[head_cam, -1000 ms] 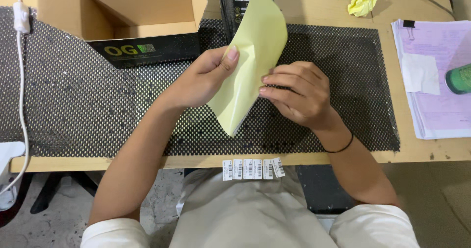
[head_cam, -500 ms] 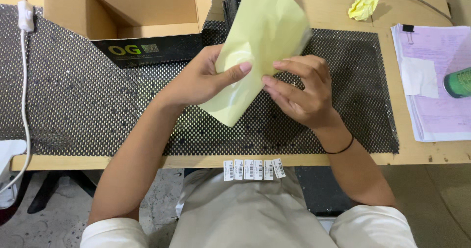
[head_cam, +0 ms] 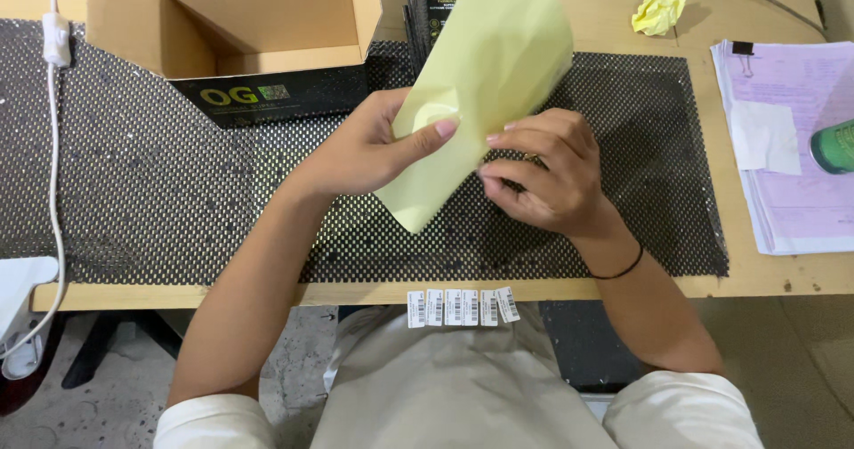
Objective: The person peels multiple barcode labels from a yellow sheet and places them on the table. They then pick up a smartphone display assembly, remove its protective film, and apply a label to the back of the display. This process is repeated for several display assemblies.
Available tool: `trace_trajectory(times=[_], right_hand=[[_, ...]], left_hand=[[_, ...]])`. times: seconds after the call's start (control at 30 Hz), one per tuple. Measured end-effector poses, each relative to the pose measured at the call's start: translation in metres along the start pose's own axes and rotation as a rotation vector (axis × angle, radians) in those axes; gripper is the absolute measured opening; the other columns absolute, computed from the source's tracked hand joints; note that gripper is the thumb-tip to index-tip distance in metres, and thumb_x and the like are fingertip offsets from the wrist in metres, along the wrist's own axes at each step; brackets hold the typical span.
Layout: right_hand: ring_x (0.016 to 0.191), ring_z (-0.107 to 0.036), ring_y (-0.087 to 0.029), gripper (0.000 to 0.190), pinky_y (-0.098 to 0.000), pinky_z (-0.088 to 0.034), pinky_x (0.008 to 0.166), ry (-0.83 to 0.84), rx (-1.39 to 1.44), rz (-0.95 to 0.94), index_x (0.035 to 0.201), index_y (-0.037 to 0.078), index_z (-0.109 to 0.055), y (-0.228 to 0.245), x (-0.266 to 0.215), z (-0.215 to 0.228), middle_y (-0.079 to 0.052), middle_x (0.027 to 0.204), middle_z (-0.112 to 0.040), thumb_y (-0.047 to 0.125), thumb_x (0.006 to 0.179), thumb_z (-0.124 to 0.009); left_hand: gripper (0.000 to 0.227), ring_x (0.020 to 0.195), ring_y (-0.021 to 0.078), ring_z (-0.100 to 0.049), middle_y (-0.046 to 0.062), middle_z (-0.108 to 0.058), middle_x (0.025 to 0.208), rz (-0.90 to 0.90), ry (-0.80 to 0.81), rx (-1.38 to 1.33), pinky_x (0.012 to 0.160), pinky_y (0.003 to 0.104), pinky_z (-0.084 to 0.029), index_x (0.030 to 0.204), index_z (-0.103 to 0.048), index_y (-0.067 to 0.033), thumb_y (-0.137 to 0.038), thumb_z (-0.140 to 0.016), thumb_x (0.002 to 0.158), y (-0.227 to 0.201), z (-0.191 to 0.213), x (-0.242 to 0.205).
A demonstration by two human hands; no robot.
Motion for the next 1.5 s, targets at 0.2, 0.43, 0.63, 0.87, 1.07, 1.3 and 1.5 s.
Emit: trace_trajectory(times=[0.2, 0.43, 0.63, 0.87, 1.07, 1.3, 1.5], right_hand=[[0.088, -0.07, -0.032, 0.022, -0.0418, -0.056, 0.08, 0.06, 0.203, -0.088, 0.086, 0.004, -0.063, 0.005, 0.005, 0.014, -0.017, 0.095, -0.071, 0.021, 0.099, -0.062], [0.077, -0.069, -0.017, 0.008, -0.0273, -0.059, 0.074, 0.821, 0.947, -0.441, 0.093, 0.005, -0.073, 0.026, -0.002, -0.04, -0.006, 0.088, -0.074, 0.013, 0.094, -0.069], [0.102, -0.066, -0.025, 0.02, -0.044, -0.051, 0.084, 1.331, 0.864, -0.288, 0.098, 0.018, -0.07, 0.071, -0.004, -0.081, -0.002, 0.108, -0.069, 0.033, 0.1, -0.058], [0.083, -0.074, -0.022, 0.012, -0.0425, -0.054, 0.072, 1.527, 0.713, -0.381, 0.092, 0.019, -0.075, 0.085, -0.004, -0.099, 0.007, 0.087, -0.079, 0.027, 0.095, -0.067], [0.078, -0.07, -0.04, 0.036, -0.0538, -0.05, 0.067, 1.58, 0.499, -0.356, 0.112, 0.013, -0.056, 0.094, -0.005, -0.099, -0.01, 0.082, -0.073, 0.038, 0.095, -0.075], [0.074, -0.067, -0.034, 0.081, -0.0493, -0.048, 0.077, 1.492, 0.241, -0.464, 0.09, 0.015, -0.062, 0.055, -0.011, -0.092, -0.005, 0.078, -0.071, 0.091, 0.064, -0.07], [0.058, -0.053, -0.01, 0.033, -0.0265, -0.045, 0.057, 1.061, 0.847, -0.484, 0.076, 0.016, -0.058, 0.013, 0.007, -0.037, 0.006, 0.066, -0.057, 0.038, 0.091, -0.077]], left_hand=[[0.036, 0.098, 0.0219, -0.077, 0.01, -0.074, 0.111, 0.001, -0.277, 0.1, 0.074, 0.031, -0.068, 0.117, -0.063, -0.0041, -0.037, -0.055, 0.103, 0.008, 0.024, -0.002], [0.019, 0.085, 0.0204, -0.058, 0.007, -0.058, 0.093, -0.465, -0.767, 0.591, 0.073, 0.037, -0.047, 0.101, -0.055, -0.0033, -0.02, -0.057, 0.109, 0.005, 0.045, -0.01], [0.03, 0.052, 0.0155, -0.034, 0.002, -0.036, 0.064, -0.415, -0.699, 0.74, 0.05, 0.035, -0.021, 0.088, -0.045, -0.0046, -0.021, -0.055, 0.112, 0.016, 0.04, -0.007], [0.03, 0.05, 0.0134, -0.033, 0.0, -0.035, 0.061, -0.381, -0.682, 0.714, 0.048, 0.034, -0.019, 0.088, -0.043, -0.005, -0.02, -0.055, 0.112, 0.015, 0.039, -0.007], [0.033, 0.052, 0.0137, -0.031, 0.001, -0.032, 0.062, -0.393, -0.678, 0.709, 0.048, 0.034, -0.019, 0.085, -0.042, -0.0057, -0.02, -0.055, 0.111, 0.015, 0.036, -0.006], [0.022, 0.051, 0.0121, -0.037, -0.001, -0.039, 0.063, -0.399, -0.633, 0.635, 0.047, 0.031, -0.027, 0.096, -0.05, -0.0047, -0.021, -0.051, 0.111, -0.003, 0.024, -0.004], [0.029, 0.089, 0.0121, -0.063, 0.002, -0.065, 0.097, -0.278, -0.547, 0.289, 0.075, 0.028, -0.053, 0.108, -0.06, -0.0043, -0.032, -0.05, 0.11, -0.004, 0.027, -0.002]])
Point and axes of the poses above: each hand's wrist, its own x-axis towards the middle knuckle, its own z-axis out of the back of the hand, y = z × x, the point moved 3 cm from there along x, towards the middle knuckle
